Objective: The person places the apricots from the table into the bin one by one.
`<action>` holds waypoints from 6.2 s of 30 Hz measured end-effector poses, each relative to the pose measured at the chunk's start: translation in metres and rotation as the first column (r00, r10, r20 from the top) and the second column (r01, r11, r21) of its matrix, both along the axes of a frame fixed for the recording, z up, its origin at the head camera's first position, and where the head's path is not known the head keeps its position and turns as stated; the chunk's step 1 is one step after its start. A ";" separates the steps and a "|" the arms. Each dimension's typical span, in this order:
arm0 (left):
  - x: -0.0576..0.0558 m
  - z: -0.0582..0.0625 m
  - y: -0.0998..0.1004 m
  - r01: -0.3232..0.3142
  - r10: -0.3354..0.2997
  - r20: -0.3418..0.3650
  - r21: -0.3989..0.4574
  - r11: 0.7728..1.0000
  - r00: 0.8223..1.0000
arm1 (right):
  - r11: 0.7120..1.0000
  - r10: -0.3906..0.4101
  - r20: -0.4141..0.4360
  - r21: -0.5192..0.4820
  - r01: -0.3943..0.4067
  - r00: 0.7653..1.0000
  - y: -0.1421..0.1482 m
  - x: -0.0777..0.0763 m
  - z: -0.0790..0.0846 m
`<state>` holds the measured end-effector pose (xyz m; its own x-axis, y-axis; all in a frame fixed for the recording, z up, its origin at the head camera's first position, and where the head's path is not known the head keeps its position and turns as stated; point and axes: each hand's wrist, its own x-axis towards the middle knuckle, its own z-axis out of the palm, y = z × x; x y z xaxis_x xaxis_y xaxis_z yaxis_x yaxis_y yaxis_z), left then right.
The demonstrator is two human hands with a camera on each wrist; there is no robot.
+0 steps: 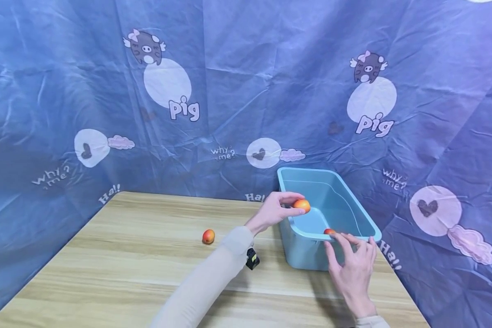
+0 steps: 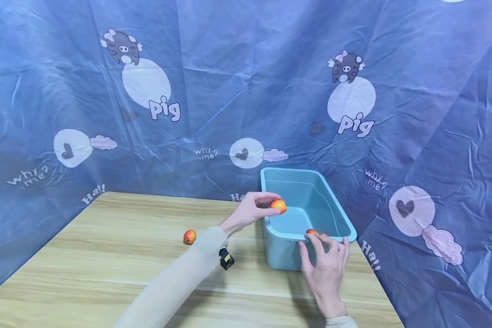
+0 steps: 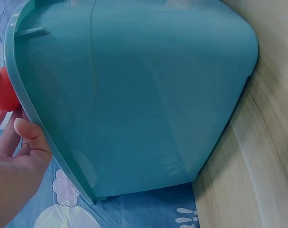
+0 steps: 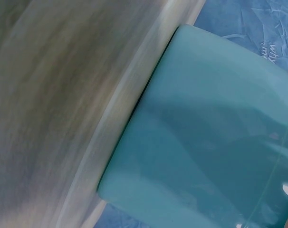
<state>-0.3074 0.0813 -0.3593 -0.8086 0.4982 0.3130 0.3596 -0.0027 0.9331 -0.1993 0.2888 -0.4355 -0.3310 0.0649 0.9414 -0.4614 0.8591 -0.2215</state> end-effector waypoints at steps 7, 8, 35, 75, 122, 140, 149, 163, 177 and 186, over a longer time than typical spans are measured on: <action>0.001 0.002 0.001 -0.017 0.017 0.004 -0.021 1.000 1.000 | 1.000 0.004 -0.007 0.005 -0.004 1.000 0.000 0.000 0.000; 0.001 0.002 0.001 -0.017 0.017 -0.001 -0.026 1.000 1.000 | 1.000 0.005 -0.010 0.005 -0.005 1.000 0.000 0.000 0.000; 0.001 -0.002 -0.006 0.010 -0.009 -0.041 0.025 1.000 0.999 | 1.000 -0.007 -0.016 0.006 0.007 1.000 -0.001 0.000 -0.001; -0.022 -0.047 -0.149 -0.188 0.187 0.081 0.005 0.982 0.979 | 0.999 -0.027 -0.007 -0.029 0.026 1.000 -0.009 -0.003 0.002; -0.033 -0.098 -0.266 0.166 -0.017 0.410 -0.332 0.929 0.912 | 0.999 -0.040 0.003 -0.014 0.040 0.999 -0.010 -0.001 0.002; -0.038 -0.101 -0.264 0.166 0.011 0.409 -0.394 0.904 0.912 | 0.999 -0.045 0.008 -0.014 0.045 0.999 -0.012 -0.001 0.005; -0.039 -0.103 -0.263 0.168 0.006 0.398 -0.400 0.901 0.917 | 0.998 -0.046 -0.006 -0.031 0.046 0.999 -0.012 -0.003 0.001; -0.041 -0.103 -0.255 0.188 -0.018 0.367 -0.434 0.881 0.930 | 0.998 -0.053 0.001 -0.027 0.053 0.999 -0.012 -0.001 0.001; -0.039 -0.103 -0.253 0.159 0.008 0.352 -0.442 0.883 0.936 | 0.999 -0.045 -0.015 -0.032 0.044 0.999 -0.010 -0.002 0.000; -0.035 -0.104 -0.257 0.160 -0.016 0.416 -0.313 0.936 0.909 | 0.999 -0.038 0.005 -0.020 0.038 0.999 -0.011 -0.002 0.002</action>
<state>-0.3424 -0.1758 -0.4630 -0.7760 0.5890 -0.2256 -0.0327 0.3196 0.9470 -0.2013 0.2776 -0.4338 -0.3321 0.0964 0.9383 -0.4274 0.8714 -0.2408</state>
